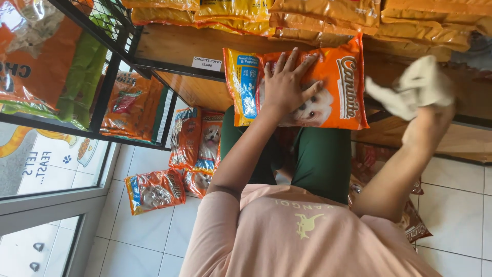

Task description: Wiping down pet food bags on a shelf with a cloth

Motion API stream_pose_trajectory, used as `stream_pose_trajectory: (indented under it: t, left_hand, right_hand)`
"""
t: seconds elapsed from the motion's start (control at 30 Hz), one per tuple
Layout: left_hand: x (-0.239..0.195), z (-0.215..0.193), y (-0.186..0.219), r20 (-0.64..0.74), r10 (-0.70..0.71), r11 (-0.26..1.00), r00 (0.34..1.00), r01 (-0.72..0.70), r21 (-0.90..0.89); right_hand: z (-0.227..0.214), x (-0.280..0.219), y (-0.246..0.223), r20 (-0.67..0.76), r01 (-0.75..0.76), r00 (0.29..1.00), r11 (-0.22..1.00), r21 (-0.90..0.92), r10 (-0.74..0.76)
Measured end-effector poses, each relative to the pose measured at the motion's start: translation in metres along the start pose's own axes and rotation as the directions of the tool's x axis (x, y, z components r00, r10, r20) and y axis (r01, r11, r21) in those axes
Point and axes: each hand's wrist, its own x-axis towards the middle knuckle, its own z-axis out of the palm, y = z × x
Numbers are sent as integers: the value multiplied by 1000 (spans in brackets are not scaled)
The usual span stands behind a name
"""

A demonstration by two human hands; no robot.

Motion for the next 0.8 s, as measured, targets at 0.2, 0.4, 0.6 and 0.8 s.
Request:
stream_pose_trajectory:
  t: [0.2,0.4,0.6,0.8]
  left_hand:
    - [2,50,-32,-98,54,996,994,-61,-65]
    - [0,42,-14,-95,-3,989,995,17,146]
    - [-4,-6,3,-60,13,1000,998,-12,22]
    - [-6,2,-2,-101,36,997,994,-29,65]
  right_hand:
    - [118,-52,5,457,496,867,430,-754,-197]
    - [77,-15,43,220,350,937,741,-573,-272]
    - [48,11,9,-36,342,933,915,-215,-357]
    - [118,-42,-21,535,544,818,584,-603,-209]
